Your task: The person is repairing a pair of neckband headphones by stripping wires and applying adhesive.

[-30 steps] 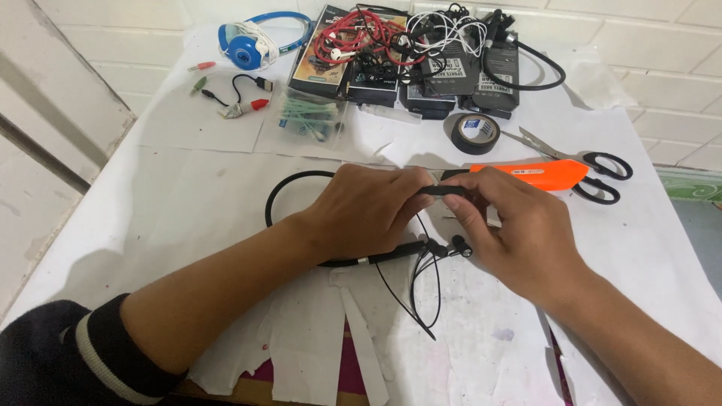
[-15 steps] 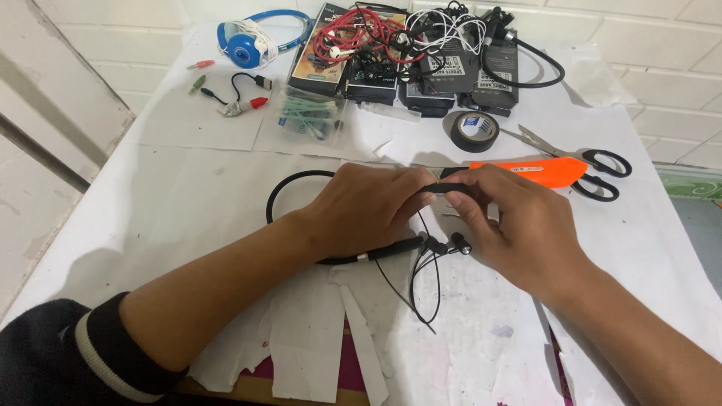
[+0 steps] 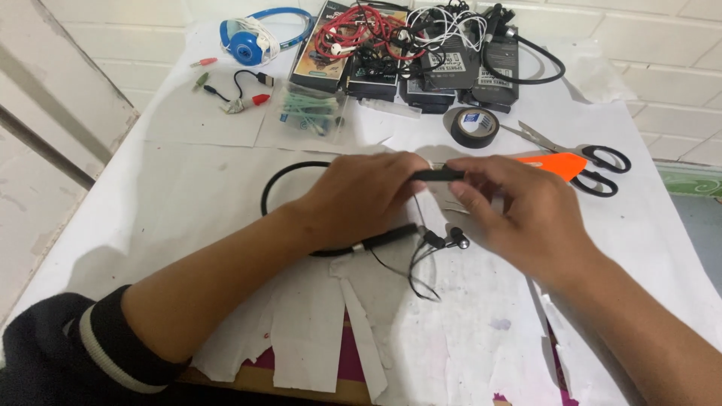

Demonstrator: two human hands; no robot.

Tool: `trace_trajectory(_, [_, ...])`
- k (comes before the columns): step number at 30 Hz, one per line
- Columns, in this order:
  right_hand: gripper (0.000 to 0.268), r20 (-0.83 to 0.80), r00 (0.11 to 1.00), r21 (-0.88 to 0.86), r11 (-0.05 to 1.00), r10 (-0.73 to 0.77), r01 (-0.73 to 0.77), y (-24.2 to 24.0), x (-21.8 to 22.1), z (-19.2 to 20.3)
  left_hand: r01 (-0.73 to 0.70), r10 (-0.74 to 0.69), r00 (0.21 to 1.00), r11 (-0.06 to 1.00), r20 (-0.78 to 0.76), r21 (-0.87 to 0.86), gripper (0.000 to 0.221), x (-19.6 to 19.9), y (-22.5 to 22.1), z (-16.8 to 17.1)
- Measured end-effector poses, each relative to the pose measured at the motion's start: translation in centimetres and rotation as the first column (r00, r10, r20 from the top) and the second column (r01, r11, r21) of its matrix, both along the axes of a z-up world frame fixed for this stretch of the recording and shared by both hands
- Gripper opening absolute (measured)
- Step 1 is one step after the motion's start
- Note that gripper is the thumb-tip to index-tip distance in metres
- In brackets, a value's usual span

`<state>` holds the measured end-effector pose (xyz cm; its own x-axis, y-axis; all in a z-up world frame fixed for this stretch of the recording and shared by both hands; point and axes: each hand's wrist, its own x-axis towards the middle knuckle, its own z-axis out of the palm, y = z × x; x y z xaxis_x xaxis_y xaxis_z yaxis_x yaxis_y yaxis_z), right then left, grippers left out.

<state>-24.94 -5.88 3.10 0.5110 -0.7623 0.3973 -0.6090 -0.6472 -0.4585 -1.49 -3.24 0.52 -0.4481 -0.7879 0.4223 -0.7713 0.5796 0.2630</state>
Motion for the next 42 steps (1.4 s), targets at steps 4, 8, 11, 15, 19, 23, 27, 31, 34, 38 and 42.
trace_trajectory(4, [0.022,0.039,0.999,-0.059,0.998,-0.022,0.024,-1.0,-1.3,0.7,-0.049,0.05,0.999,0.999,-0.017,0.021,0.021,1.0,0.0,1.0])
trace_trajectory(8, [0.016,-0.005,0.992,-0.121,0.985,-0.127,0.126,-2.4,-2.5,0.7,-0.123,0.123,0.992,0.992,0.037,0.002,0.026,1.9,-0.1,1.5])
trace_trajectory(11, [0.018,-0.066,0.973,-0.05,0.975,-0.222,0.218,-2.9,-3.0,1.2,-0.171,0.17,0.985,0.985,0.021,-0.001,0.028,1.9,0.0,1.7])
trace_trajectory(15, [0.028,-0.099,0.971,0.029,0.975,-0.218,0.222,-4.2,-3.9,0.7,-0.137,0.135,0.99,0.989,-0.035,-0.059,0.039,2.0,0.2,1.7])
trace_trajectory(19, [0.033,-0.119,0.99,-0.163,0.985,-0.075,0.055,-4.4,-4.0,-0.3,-0.011,0.002,0.999,0.973,-0.041,-0.23,0.039,1.4,0.7,2.4])
trace_trajectory(23, [0.029,-0.107,0.994,-0.194,0.98,0.028,-0.048,-4.6,-4.0,-0.6,0.224,-0.229,0.974,0.953,0.003,-0.205,0.016,0.6,1.3,2.6])
trace_trajectory(27, [0.038,-0.079,0.99,-0.178,0.976,0.116,-0.129,-4.6,-3.9,-0.5,0.335,-0.329,0.942,0.933,0.065,-0.129,0.014,0.1,1.7,2.4])
trace_trajectory(31, [0.031,-0.04,0.975,-0.25,0.943,0.217,-0.22,-4.2,-3.6,-0.4,0.33,-0.323,0.941,0.942,0.098,-0.067,0.019,0.2,1.6,2.1])
trace_trajectory(34, [0.024,-0.081,0.968,-0.224,0.942,0.238,-0.251,-3.4,-3.4,0.1,0.334,-0.33,0.942,0.94,0.059,-0.073,0.02,0.2,1.6,1.9])
trace_trajectory(38, [0.02,-0.243,0.962,-0.065,0.988,0.12,-0.14,-2.4,-3.0,1.1,0.363,-0.363,0.932,0.927,0.014,-0.093,0.016,0.3,1.4,1.5])
trace_trajectory(42, [0.02,-0.242,0.967,0.04,0.995,-0.08,0.092,-2.2,-2.6,1.6,0.378,-0.379,0.925,0.915,0.021,-0.142,0.01,0.3,1.3,1.1])
